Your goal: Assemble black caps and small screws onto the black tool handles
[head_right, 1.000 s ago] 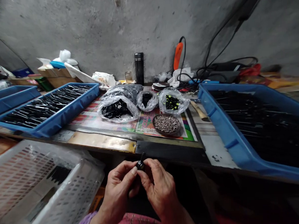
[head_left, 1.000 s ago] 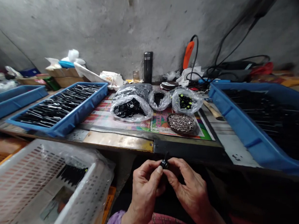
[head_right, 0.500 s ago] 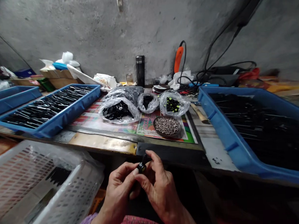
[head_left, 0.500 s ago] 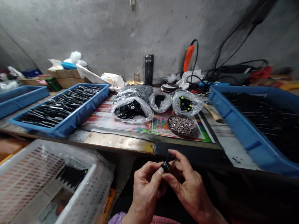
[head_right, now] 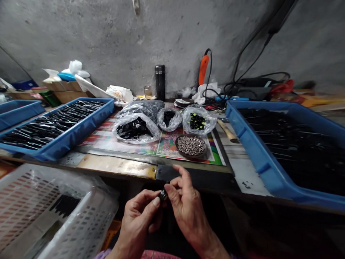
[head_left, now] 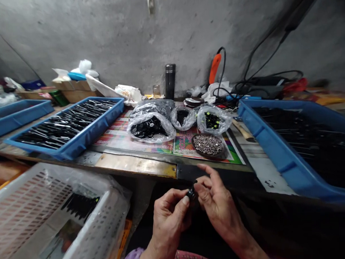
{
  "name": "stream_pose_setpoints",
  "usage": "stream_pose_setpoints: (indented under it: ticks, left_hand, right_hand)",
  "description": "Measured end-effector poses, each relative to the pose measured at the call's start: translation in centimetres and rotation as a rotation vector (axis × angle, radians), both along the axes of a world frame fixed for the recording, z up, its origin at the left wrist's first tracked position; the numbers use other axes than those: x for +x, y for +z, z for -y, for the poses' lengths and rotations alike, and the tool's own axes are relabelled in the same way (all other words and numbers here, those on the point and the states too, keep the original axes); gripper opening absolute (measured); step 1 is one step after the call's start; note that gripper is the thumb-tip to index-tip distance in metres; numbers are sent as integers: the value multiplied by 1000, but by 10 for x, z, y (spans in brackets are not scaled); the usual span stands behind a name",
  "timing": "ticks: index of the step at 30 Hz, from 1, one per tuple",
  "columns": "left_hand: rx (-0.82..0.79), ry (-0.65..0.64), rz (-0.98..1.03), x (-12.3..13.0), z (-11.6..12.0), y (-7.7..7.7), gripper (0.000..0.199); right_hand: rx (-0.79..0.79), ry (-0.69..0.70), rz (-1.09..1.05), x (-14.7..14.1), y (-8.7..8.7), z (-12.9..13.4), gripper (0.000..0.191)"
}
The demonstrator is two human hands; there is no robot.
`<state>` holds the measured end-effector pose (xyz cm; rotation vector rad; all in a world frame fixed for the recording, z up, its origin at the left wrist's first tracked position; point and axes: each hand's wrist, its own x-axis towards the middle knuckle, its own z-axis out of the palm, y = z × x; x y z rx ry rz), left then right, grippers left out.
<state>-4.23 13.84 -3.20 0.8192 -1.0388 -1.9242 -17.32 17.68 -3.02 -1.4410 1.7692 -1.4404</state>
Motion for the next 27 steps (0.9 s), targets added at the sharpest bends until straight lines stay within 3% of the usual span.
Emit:
stream_pose_setpoints:
  ticks: [5, 10, 14, 19, 23, 27]
  left_hand:
    - [9, 7, -1, 1, 1, -1, 31]
    - [-13, 6, 20, 1, 0, 0, 31]
    - [14, 9, 6, 0, -2, 2, 35]
    - [-12, 11, 15, 1, -1, 1, 31]
    - [-3, 17, 13, 1, -1, 0, 34]
    - [-16, 20, 37, 2, 0, 1, 32]
  right_hand:
    - [-10, 70, -55, 2, 3, 0, 58]
    - [-65, -1, -40, 2, 4, 0, 48]
    - [3, 44, -96, 2, 1, -3, 55]
    - [-52, 10, -48, 3, 1, -4, 51]
    - [-5, 24, -102, 5, 1, -2, 54]
    - [-83, -42, -60, 0, 2, 0, 43]
